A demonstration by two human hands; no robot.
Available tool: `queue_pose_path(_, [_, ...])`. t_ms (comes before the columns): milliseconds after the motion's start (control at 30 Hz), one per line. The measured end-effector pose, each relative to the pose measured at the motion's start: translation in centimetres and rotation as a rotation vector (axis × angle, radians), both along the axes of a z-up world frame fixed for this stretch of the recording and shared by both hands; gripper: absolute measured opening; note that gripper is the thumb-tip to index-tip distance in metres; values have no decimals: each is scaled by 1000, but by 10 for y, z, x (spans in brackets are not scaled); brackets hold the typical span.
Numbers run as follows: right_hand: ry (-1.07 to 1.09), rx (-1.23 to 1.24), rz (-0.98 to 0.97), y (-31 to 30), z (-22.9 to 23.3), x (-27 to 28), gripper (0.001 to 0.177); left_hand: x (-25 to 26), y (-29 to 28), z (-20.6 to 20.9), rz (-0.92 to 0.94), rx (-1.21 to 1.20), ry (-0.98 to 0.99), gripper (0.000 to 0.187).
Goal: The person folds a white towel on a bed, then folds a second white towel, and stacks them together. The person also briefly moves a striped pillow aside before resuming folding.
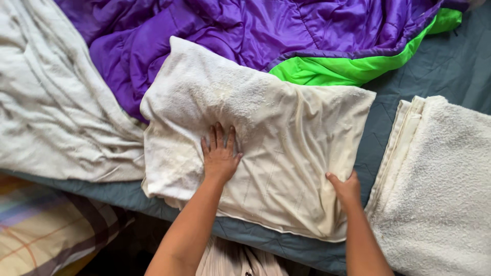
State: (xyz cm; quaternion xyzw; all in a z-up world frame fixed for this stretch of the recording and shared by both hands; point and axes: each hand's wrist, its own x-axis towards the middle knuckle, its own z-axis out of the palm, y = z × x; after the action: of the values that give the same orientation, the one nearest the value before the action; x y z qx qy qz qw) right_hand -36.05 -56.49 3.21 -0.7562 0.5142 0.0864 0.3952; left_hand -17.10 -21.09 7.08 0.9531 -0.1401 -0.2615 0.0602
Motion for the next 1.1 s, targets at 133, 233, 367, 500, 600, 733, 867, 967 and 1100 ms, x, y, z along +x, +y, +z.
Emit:
queue_pose_path(133, [-188, 570, -145, -6, 65, 20, 87, -8, 7, -8, 28, -205, -72, 92])
queue_pose_path(233, [-353, 738, -30, 17, 126, 55, 87, -20, 13, -2, 80, -586, -77, 85])
queue_pose_path(367, [-466, 898, 240, 85, 175, 119, 88, -21, 39, 34, 484, -1109, 665, 94])
queue_pose_path(500, [-476, 839, 410, 208, 182, 206, 100, 2, 105, 63, 703, -1675, 984, 102])
queue_pose_path(600, [-381, 887, 636, 309, 175, 248, 118, 30, 164, 69, 847, -1864, 841, 103])
queue_pose_path(733, [-347, 738, 634, 351, 130, 251, 103, 46, 210, 20, 1088, -1239, 521, 83])
queue_pose_path(867, [-525, 181, 592, 305, 67, 253, 54, 35, 242, -37, 936, -896, 224, 75])
queue_pose_path(967, [-568, 186, 447, 242, 44, 274, 37, 28, 251, -50, 929, -849, 181, 70])
queue_pose_path(1100, [-681, -298, 537, 182, 25, 328, 29, 40, 254, -27, 1044, -867, 198, 71])
